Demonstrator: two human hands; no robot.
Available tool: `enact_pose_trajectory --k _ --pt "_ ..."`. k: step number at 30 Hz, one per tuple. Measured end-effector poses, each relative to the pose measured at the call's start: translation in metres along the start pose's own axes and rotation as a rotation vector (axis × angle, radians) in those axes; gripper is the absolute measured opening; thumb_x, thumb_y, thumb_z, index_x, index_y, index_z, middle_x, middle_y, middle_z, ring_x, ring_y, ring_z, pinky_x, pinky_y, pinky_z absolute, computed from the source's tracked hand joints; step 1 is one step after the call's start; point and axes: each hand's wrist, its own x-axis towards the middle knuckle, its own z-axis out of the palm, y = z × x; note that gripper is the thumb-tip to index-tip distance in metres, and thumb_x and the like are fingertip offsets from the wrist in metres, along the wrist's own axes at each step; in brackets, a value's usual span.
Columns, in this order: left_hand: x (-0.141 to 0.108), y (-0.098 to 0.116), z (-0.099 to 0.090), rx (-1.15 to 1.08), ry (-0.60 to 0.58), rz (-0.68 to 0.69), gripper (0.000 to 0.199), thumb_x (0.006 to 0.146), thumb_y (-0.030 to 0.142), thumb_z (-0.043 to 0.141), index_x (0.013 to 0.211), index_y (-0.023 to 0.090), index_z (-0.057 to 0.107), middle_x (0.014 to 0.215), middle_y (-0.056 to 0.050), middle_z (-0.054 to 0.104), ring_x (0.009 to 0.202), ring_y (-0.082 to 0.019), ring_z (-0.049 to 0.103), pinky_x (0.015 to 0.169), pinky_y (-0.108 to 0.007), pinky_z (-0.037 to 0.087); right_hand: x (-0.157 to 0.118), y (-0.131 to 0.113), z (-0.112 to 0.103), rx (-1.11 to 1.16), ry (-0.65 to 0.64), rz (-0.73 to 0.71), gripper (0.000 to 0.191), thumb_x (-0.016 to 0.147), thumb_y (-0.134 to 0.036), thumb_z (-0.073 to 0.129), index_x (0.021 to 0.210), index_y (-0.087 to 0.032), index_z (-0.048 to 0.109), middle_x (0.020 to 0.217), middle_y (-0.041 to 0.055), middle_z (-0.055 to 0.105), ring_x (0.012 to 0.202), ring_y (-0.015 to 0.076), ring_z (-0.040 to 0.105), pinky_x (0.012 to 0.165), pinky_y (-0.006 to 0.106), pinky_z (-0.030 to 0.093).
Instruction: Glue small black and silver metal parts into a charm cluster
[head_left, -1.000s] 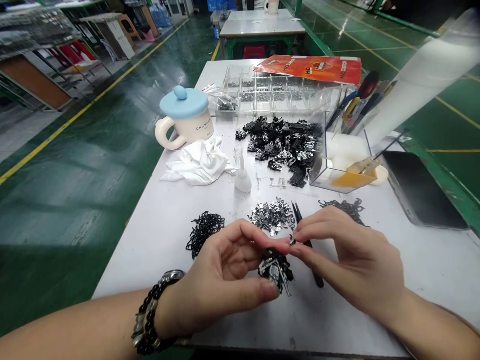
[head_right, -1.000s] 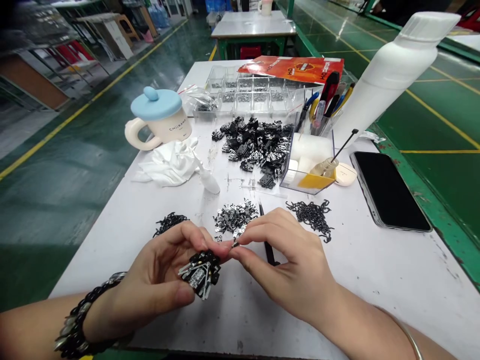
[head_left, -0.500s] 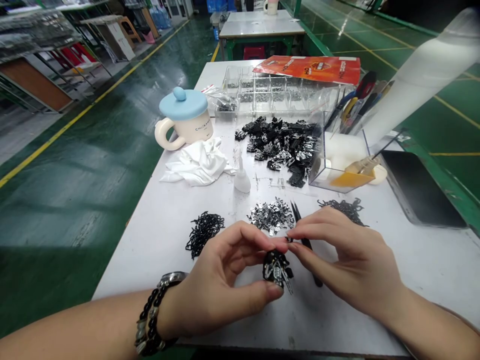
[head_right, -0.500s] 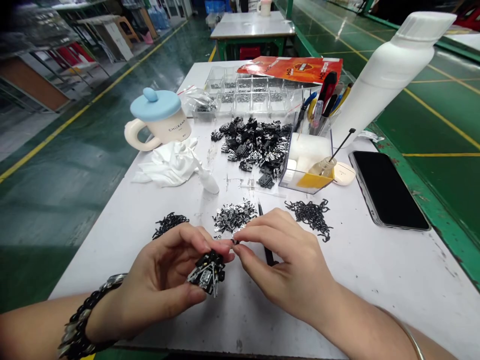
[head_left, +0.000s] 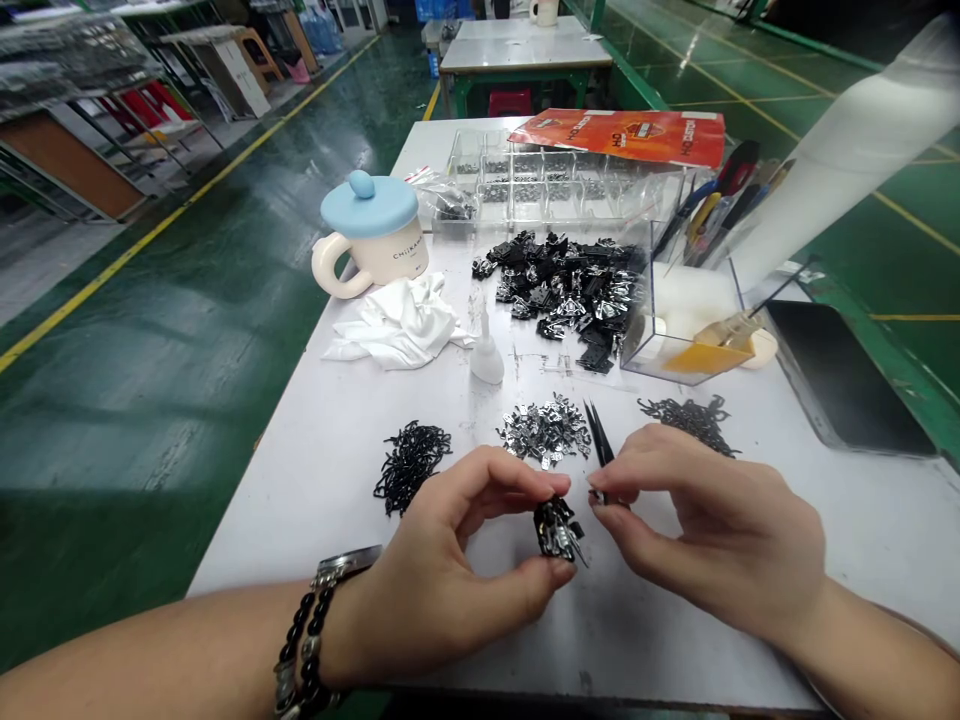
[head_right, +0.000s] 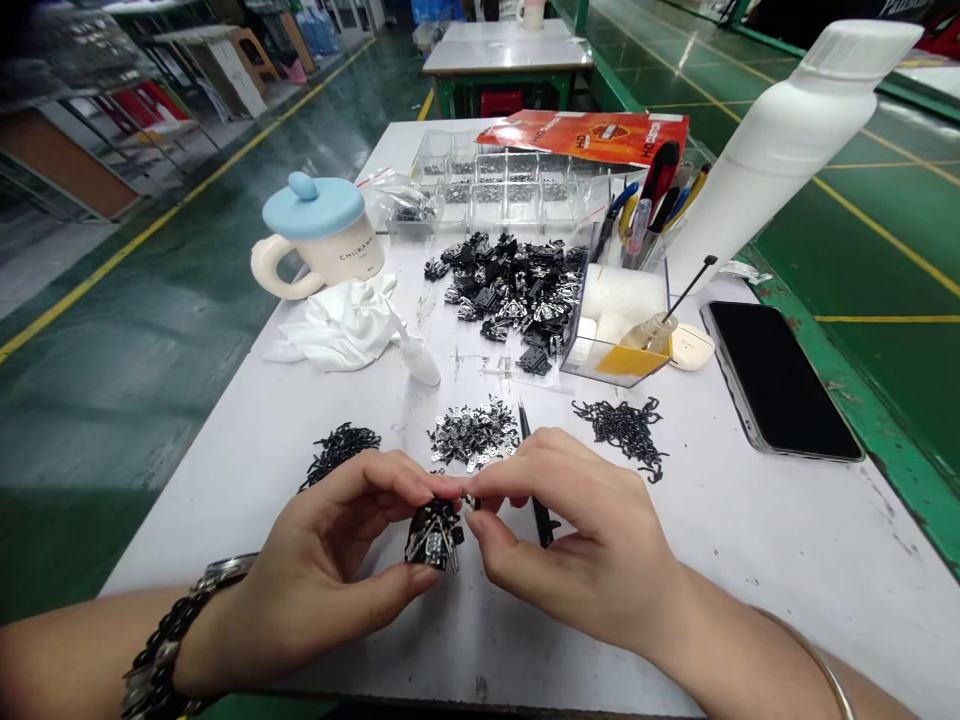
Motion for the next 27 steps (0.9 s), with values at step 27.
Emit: enact_pose_trajectory --k 27 --pt "-0.0010 -0.0019 -0.0011 0.228 0.028 0.111 0.035 0.073 0.010 0.068 0.102 0.023 0.053 0.100 0.000 0.063 0.096 -0.014 0.062 0.087 -0.022 0.053 0.0016 0.0069 0.0005 0.416 -0.228 0.407 0.010 0.078 -0.024 0.068 0.085 -0.031 0.068 0.081 -0.0031 0.052 0.078 0.0072 0.051 0.069 0.021 0.042"
